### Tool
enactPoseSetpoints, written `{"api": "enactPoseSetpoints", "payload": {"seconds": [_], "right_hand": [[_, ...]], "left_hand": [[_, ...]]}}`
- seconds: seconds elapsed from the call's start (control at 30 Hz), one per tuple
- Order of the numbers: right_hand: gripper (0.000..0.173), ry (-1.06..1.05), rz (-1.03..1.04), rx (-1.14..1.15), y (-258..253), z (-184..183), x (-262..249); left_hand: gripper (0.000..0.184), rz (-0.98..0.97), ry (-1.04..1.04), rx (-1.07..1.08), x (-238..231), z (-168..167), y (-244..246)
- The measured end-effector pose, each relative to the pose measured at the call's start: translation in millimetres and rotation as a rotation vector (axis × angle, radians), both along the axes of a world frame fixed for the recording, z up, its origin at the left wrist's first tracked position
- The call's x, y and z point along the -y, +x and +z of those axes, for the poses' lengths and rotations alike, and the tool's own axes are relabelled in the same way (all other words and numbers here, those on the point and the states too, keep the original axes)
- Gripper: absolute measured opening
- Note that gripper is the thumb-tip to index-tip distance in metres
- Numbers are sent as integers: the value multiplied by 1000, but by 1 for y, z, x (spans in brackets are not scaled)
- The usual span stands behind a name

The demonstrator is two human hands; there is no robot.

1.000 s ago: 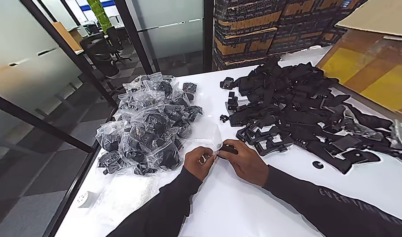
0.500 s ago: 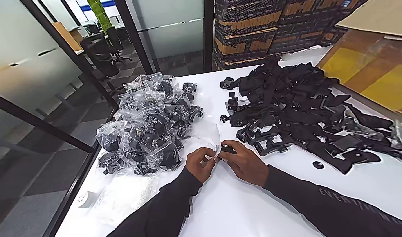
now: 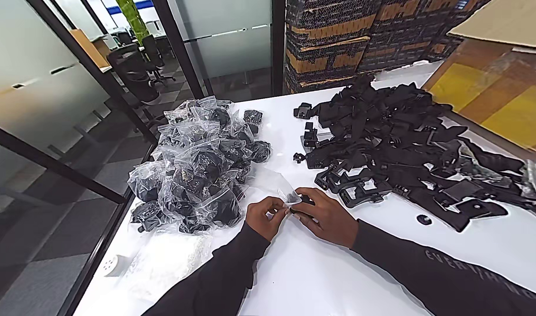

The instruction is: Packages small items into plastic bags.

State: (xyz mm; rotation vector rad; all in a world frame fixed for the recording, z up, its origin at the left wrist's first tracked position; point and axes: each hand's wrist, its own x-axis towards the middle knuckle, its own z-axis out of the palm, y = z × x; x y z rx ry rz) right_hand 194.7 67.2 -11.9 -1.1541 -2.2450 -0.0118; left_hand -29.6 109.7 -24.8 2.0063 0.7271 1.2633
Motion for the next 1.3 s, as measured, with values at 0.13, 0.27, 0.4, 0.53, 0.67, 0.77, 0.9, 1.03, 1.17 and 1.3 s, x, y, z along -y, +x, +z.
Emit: {"api": "enactPoseSetpoints", "payload": {"seconds": [0.13,0.27,0.4,0.53,0.67,0.77,0.9,1.03,1.17,1.3], "right_hand": [[28,0,3,-19,1,-1,-2],[36,-40,2,-98,2,0,-3],[41,-65,2,-132,1,-1,-3],[44,-78,8,-165,-1,-2,-2],[34,-110,27,-198,-3,-3,-1],[30,-131,55,-201,-4,-3,-1],[28,-134,66,-199,-3,-3,-1],[28,-132,78,-248,-2,-5,-2],[28,-155,76,-271,-1,-5,-3],[28,-160,81,-287,-1,-6,-3]], "left_hand": [[16,17,10,11,0,1,0],[18,41,37,-5,2,2,1],[18,43,81,-42,2,1,2],[19,53,135,-79,6,0,5],[16,60,158,-97,8,1,6],[16,34,119,-93,8,0,6],[17,-11,68,-70,8,0,5],[18,-32,62,-43,7,0,5],[13,-37,57,-20,7,-1,5],[10,-47,46,-7,7,-1,5]]}}
